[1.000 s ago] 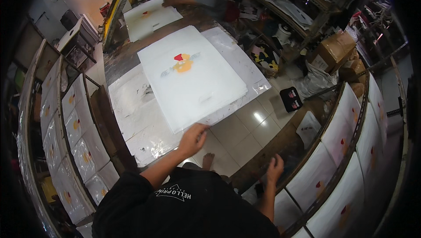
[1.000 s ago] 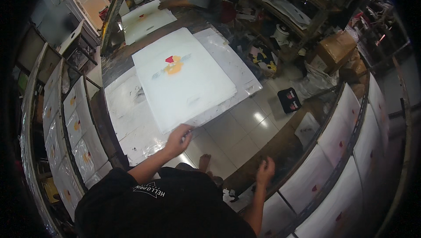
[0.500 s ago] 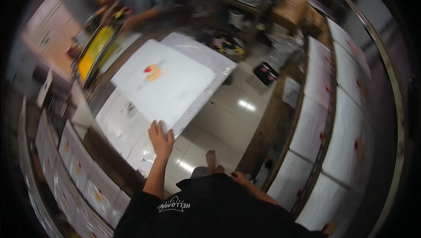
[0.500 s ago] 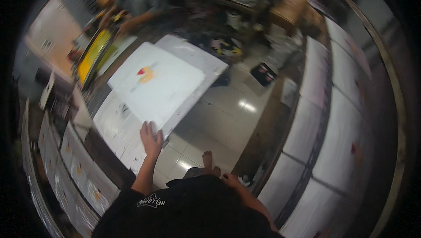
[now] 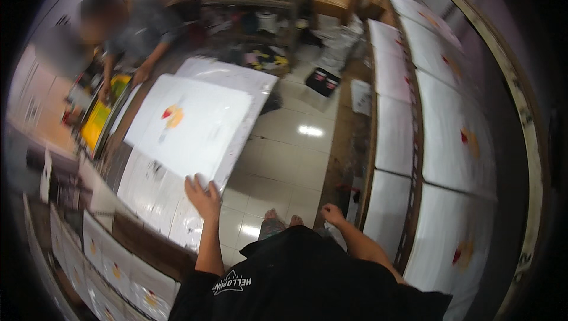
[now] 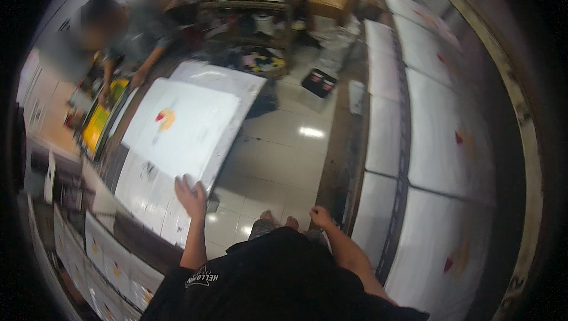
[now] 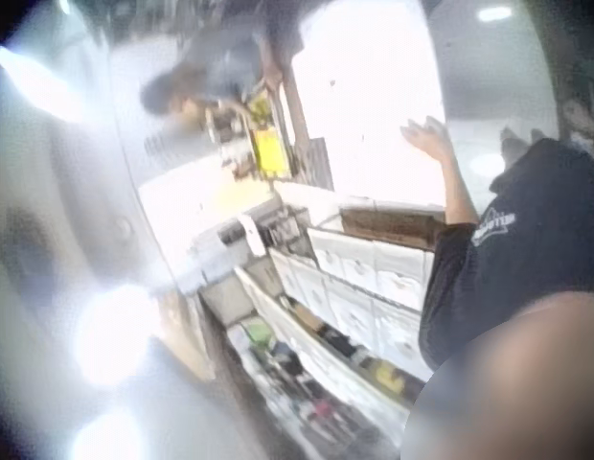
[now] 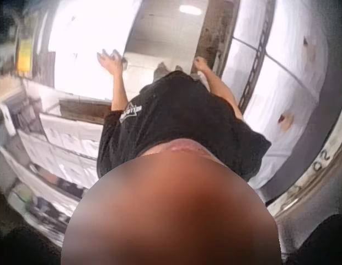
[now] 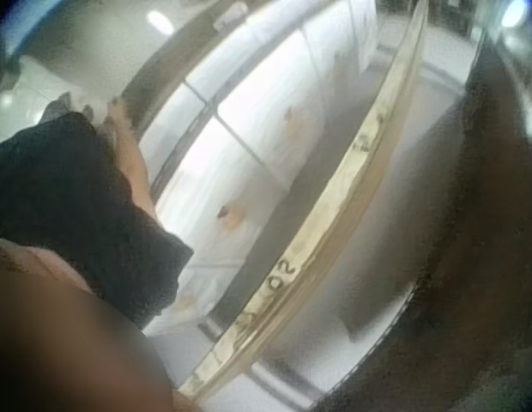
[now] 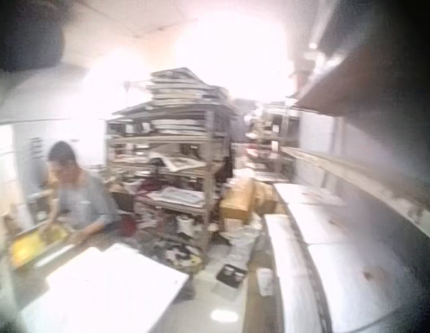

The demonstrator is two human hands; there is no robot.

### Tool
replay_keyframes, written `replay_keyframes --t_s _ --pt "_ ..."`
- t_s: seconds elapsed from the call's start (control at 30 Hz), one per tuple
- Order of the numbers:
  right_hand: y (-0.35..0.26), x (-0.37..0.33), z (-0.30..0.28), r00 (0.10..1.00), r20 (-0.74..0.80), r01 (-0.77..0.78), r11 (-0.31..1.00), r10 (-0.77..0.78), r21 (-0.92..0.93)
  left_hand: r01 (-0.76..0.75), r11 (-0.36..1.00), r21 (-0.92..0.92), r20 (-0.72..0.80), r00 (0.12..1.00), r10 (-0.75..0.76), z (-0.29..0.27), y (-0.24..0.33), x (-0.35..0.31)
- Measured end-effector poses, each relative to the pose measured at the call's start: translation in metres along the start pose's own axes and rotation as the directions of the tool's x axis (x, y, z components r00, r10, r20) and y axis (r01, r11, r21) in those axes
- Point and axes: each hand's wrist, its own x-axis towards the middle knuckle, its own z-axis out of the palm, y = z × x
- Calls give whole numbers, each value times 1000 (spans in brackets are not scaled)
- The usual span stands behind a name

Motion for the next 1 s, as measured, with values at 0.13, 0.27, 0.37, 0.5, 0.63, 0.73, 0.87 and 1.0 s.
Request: replay_keyframes --t_s 0.13,0.27,0.37,0.5,0.63,0.73,0.87,1.0 --pt "41 -8 25 991 123 -47 999 49 -19 54 998 -6 41 998 -54 -5 6 0" --pt "65 -13 28 980 177 108 987 -86 -116 78 996 -31 26 997 -77 -5 5 3" --pt "29 -36 13 972 214 -64 987 94 -144 121 992 -40 70 990 -118 -12 7 -1" --pt "-15 -52 8 964 219 -140 988 151 -65 149 983 -107 81 987 -141 -15 7 0" --pt "-79 -49 17 967 214 -115 985 141 -127 172 970 -175 108 982 -154 -19 8 2" --pt "-103 -36 39 976 213 -10 994 33 -105 164 964 -209 121 983 -140 -20 9 5" --pt "-120 -31 77 981 190 -66 993 47 95 157 945 -287 123 984 -126 -20 4 5" --pt "-134 -51 97 978 207 -31 997 16 68 166 890 -425 88 986 -142 -21 -10 1"
